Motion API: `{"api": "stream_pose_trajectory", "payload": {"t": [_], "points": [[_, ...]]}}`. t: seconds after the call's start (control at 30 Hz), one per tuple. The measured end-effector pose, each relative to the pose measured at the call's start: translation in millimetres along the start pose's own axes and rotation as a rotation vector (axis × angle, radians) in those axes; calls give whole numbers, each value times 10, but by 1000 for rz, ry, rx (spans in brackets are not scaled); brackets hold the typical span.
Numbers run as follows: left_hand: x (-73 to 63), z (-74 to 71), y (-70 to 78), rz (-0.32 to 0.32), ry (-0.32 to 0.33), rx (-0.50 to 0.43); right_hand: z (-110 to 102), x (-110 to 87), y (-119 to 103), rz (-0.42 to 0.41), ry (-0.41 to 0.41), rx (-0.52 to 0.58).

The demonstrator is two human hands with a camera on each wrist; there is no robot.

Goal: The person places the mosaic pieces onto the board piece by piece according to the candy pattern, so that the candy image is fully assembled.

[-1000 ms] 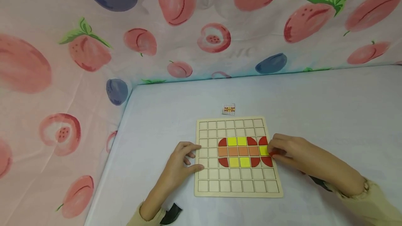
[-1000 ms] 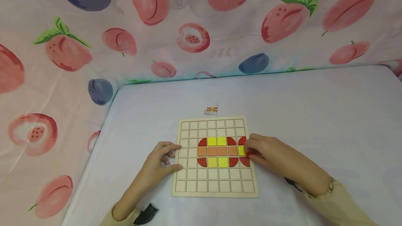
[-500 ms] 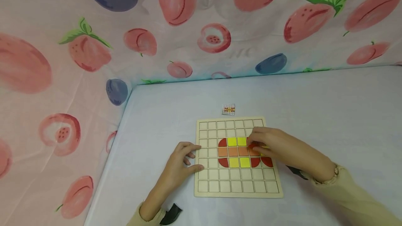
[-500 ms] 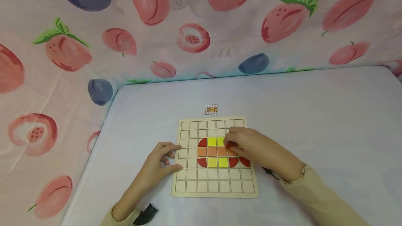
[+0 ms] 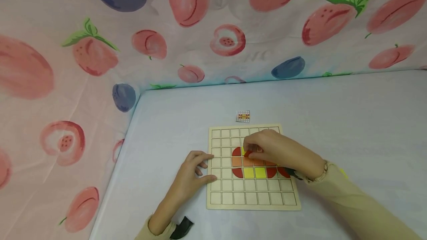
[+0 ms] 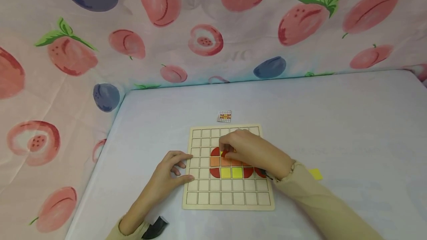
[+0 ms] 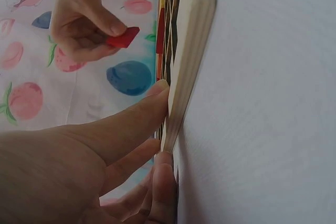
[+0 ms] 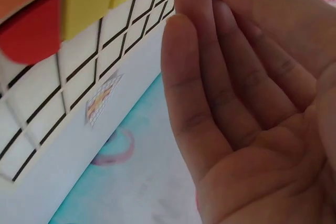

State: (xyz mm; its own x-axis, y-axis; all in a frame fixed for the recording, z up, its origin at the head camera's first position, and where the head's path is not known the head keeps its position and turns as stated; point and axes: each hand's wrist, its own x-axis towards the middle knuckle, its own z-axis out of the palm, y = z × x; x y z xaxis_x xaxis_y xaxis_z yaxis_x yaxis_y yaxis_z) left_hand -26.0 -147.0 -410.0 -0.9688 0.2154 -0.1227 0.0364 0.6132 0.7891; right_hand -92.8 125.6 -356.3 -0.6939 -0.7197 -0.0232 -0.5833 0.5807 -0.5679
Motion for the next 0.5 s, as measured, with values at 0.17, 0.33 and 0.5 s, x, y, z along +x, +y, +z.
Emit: {"api": "stream_pose_trajectory", "payload": {"t": [0.17,0.33,0.5], "points": [[4,0,1,4,1,0,32,118,-35,-20,5,11],[1,1,7,-3,-2,5,55,213,-60,-60,27,1],[1,-3,12,12,-1,12,62,315,-96,-70,19,0]]}}
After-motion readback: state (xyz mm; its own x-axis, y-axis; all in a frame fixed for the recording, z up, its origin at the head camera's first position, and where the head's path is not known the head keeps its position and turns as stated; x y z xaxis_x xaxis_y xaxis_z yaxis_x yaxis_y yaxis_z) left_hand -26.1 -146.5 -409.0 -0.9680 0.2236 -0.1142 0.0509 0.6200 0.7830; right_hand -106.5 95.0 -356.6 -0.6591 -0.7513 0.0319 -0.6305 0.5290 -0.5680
